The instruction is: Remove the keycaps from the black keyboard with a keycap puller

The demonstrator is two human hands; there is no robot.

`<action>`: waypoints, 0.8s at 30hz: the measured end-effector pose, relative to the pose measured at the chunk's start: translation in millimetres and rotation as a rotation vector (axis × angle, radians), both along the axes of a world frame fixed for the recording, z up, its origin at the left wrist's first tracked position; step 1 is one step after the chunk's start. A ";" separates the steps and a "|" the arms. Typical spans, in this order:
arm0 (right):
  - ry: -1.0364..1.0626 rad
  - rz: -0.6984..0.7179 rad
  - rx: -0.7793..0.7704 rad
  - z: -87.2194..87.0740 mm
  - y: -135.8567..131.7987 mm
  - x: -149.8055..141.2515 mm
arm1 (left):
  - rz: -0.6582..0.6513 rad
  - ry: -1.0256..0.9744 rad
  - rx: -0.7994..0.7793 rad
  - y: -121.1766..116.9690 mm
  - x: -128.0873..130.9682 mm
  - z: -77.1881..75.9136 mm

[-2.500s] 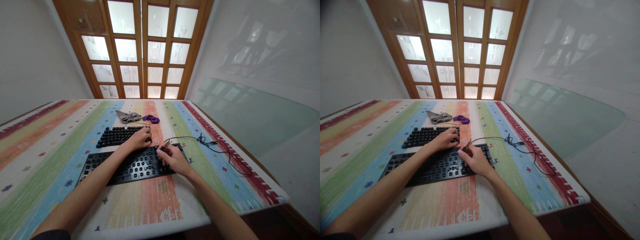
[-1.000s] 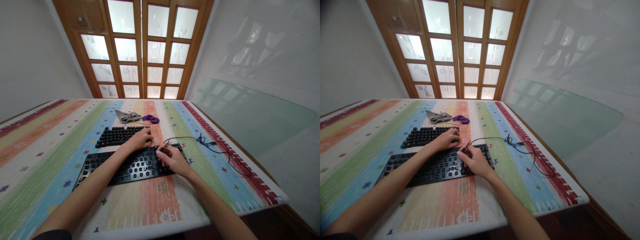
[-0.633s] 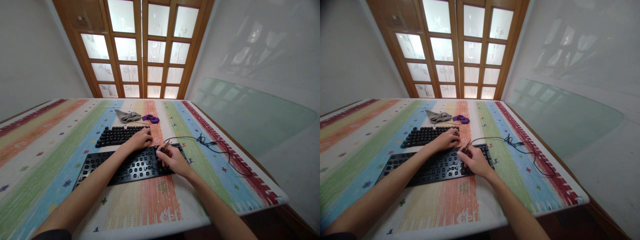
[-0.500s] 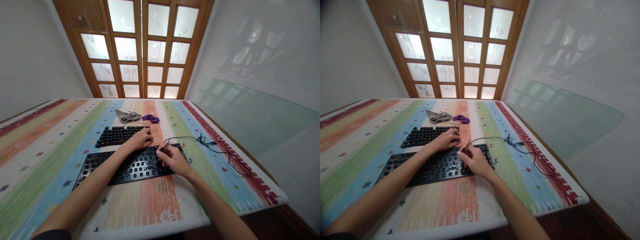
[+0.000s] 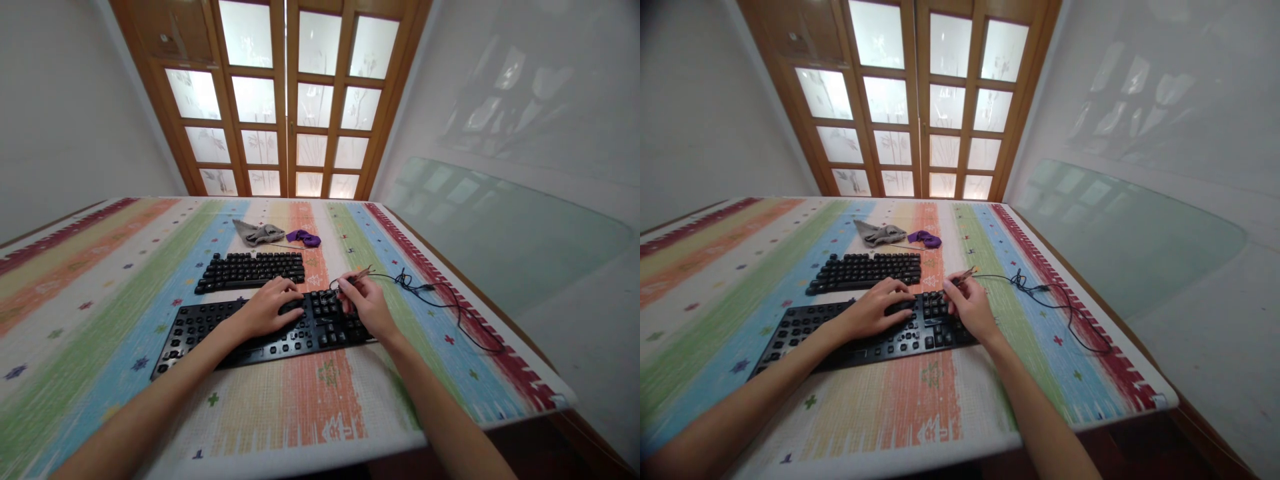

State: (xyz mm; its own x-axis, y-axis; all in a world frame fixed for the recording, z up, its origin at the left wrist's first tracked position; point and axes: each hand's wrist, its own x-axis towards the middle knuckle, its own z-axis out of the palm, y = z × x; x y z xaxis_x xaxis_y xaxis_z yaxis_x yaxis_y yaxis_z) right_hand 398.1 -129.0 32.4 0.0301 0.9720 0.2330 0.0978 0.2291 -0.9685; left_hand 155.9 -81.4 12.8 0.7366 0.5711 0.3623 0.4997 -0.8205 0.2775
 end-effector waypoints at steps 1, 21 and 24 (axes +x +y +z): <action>0.007 -0.028 0.007 -0.1 2.0 1.5 | -0.011 0.001 -0.013 -6.6 -1.9 -1.0; -0.101 -0.160 0.077 -25.4 34.5 30.6 | -0.021 0.072 -0.077 -29.9 -11.9 -14.0; -0.093 -0.154 0.082 -25.7 34.5 32.1 | -0.016 0.070 -0.073 -29.0 -12.0 -14.6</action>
State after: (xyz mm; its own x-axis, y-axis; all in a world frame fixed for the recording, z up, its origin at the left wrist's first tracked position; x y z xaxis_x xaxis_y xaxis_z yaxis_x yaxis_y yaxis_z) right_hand 430.2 -94.5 6.7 0.1513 0.9354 0.3196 0.2254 0.2822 -0.9325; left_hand 143.9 -110.4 -1.8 0.7678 0.5824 0.2668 0.5073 -0.8072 0.3019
